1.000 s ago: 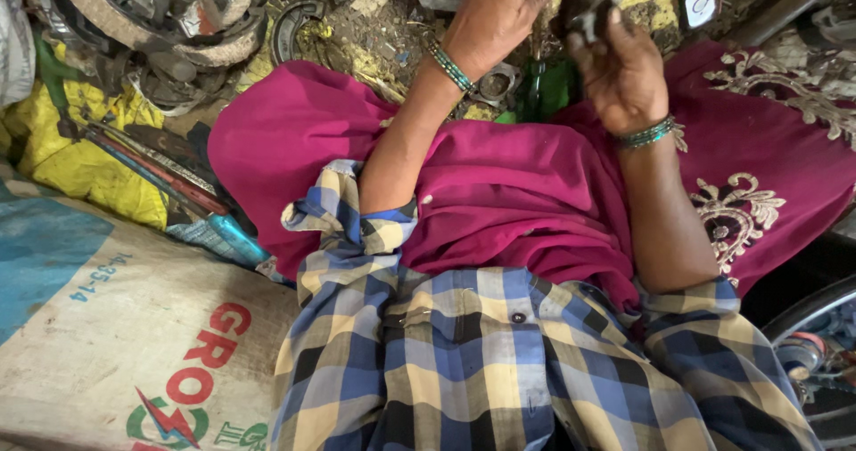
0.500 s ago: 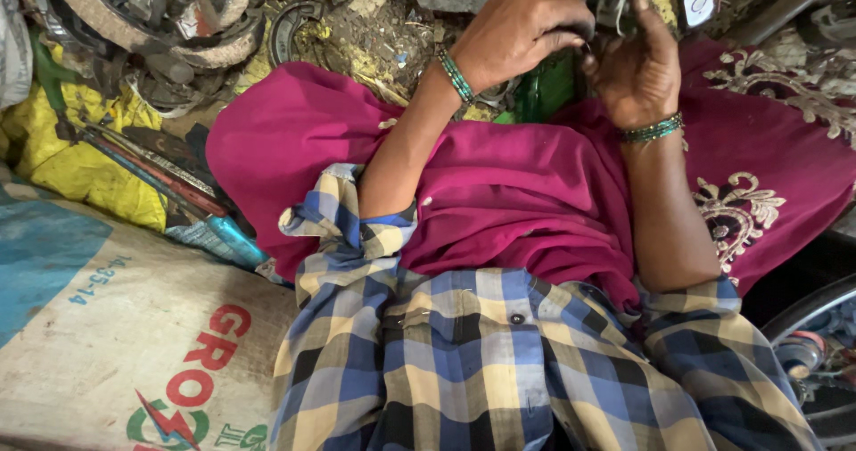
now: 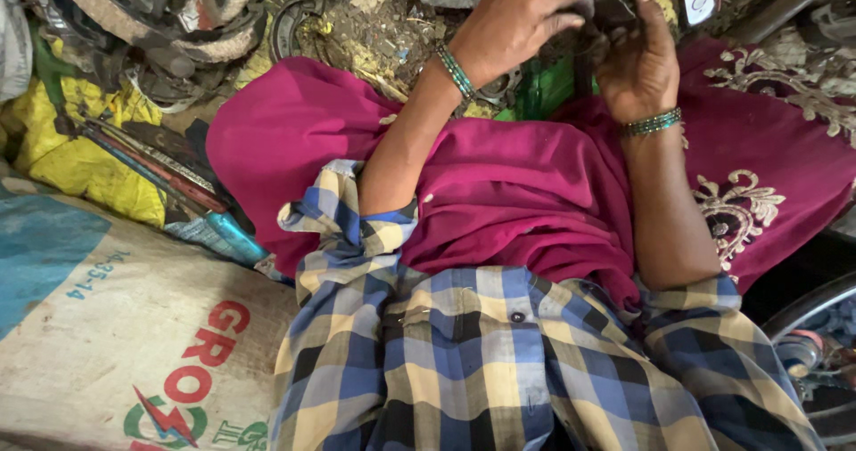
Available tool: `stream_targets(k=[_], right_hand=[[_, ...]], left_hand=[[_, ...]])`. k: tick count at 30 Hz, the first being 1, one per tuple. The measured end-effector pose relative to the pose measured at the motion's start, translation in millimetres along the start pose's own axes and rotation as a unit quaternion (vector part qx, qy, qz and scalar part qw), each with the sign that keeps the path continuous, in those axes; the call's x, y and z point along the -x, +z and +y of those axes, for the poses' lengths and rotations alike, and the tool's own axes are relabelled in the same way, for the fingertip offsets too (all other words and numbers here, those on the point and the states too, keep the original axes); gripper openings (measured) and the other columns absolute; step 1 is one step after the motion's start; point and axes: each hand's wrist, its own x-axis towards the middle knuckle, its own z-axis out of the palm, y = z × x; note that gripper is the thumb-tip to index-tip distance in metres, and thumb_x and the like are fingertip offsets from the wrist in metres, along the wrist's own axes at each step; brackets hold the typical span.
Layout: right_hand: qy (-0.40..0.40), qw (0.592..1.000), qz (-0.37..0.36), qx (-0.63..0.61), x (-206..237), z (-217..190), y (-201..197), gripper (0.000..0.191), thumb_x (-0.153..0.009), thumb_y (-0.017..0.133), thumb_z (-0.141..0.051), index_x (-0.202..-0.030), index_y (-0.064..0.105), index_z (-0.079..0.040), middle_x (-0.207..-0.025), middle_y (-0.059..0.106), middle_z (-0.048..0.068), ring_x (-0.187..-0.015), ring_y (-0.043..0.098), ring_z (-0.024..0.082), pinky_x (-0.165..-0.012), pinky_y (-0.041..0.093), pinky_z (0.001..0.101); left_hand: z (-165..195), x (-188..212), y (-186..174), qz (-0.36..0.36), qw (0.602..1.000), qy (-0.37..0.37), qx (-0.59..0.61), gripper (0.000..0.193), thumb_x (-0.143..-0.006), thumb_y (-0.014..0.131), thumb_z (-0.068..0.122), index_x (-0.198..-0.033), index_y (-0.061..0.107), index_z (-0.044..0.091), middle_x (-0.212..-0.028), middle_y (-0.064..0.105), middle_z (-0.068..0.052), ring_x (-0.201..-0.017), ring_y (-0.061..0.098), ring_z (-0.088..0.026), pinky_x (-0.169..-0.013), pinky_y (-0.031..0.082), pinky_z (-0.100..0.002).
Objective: The person sits on the floor and uses a metal file to scrape and smooth the surface of a cylindrical mechanical part. They repeatedly rotate the part and scrape different sections, then place it down and pick up another similar part to continue the process.
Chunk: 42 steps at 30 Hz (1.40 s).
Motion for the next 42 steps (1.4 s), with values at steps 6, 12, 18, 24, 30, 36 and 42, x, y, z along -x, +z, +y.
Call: stream_targets(k=[6,12,18,24,30,36,42], right_hand=[[0.007,0.998,-0.056,-0.011,-2,-3,8,0.033,-0.1,0.077,-0.028,-0.127,0.064,-0.014,-0.116,0.072,0.001,-0.102,0.068,0.017,-0.085,0.057,0.03],[-0.003,0.992,-0.091,-0.086,-22,4,20,0.028,-0.1,0.072,-0.025,-0.123,0.065,-0.011,-0.117,0.074,0.002,-0.102,0.071,0.018,-0.083,0.059,0.0282],[0.026,0.988,-0.114,-0.101,-27,11,38,0.02,-0.104,0.073,-0.028,-0.116,0.066,-0.013,-0.107,0.071,-0.002,-0.096,0.07,0.013,-0.073,0.059,0.0245],[0.013,0.988,-0.154,-0.028,-1,2,57,0.037,-0.095,0.078,-0.037,-0.12,0.067,-0.011,-0.108,0.075,0.002,-0.086,0.071,0.01,-0.064,0.057,0.019],[0.021,0.988,-0.138,-0.07,18,-5,68,0.045,-0.094,0.083,-0.036,-0.12,0.065,-0.004,-0.105,0.075,0.008,-0.08,0.073,0.015,-0.063,0.06,0.0192],[0.02,0.983,-0.161,-0.081,16,-7,63,0.049,-0.094,0.079,-0.037,-0.125,0.065,-0.001,-0.107,0.075,0.009,-0.084,0.074,0.015,-0.067,0.062,0.0206],[-0.005,0.967,-0.254,0.02,19,-12,60,0.037,-0.108,0.076,-0.024,-0.136,0.06,-0.005,-0.124,0.068,0.006,-0.108,0.069,0.015,-0.089,0.061,0.0192]], left_hand=[[-15,3,-1,0.036,0.998,-0.029,0.041,0.017,-0.1,0.076,0.019,-0.109,0.071,0.006,-0.094,0.072,-0.011,-0.081,0.073,-0.028,-0.073,0.057,-0.04],[-18,11,5,0.133,0.979,-0.114,0.108,0.02,-0.098,0.077,0.016,-0.113,0.071,0.003,-0.095,0.076,-0.008,-0.078,0.077,-0.017,-0.068,0.061,-0.03],[3,32,34,0.207,0.83,-0.256,0.45,0.022,-0.097,0.07,0.003,-0.119,0.07,0.003,-0.093,0.074,-0.004,-0.075,0.071,-0.011,-0.066,0.062,-0.026],[24,47,44,0.238,0.762,-0.291,0.528,0.018,-0.101,0.066,0.002,-0.117,0.072,-0.004,-0.104,0.076,-0.01,-0.086,0.073,-0.016,-0.074,0.063,-0.03],[45,45,31,0.178,0.839,-0.214,0.467,0.027,-0.103,0.065,0.022,-0.12,0.072,0.003,-0.102,0.072,-0.007,-0.085,0.072,-0.013,-0.075,0.064,-0.028],[49,47,26,0.195,0.958,-0.163,0.131,0.031,-0.103,0.066,0.033,-0.109,0.077,0.005,-0.09,0.065,-0.003,-0.066,0.067,-0.007,-0.057,0.055,-0.024],[65,45,13,0.304,0.93,-0.19,0.077,0.029,-0.1,0.069,0.032,-0.106,0.077,0.004,-0.081,0.067,-0.004,-0.056,0.063,-0.007,-0.052,0.047,-0.027]])
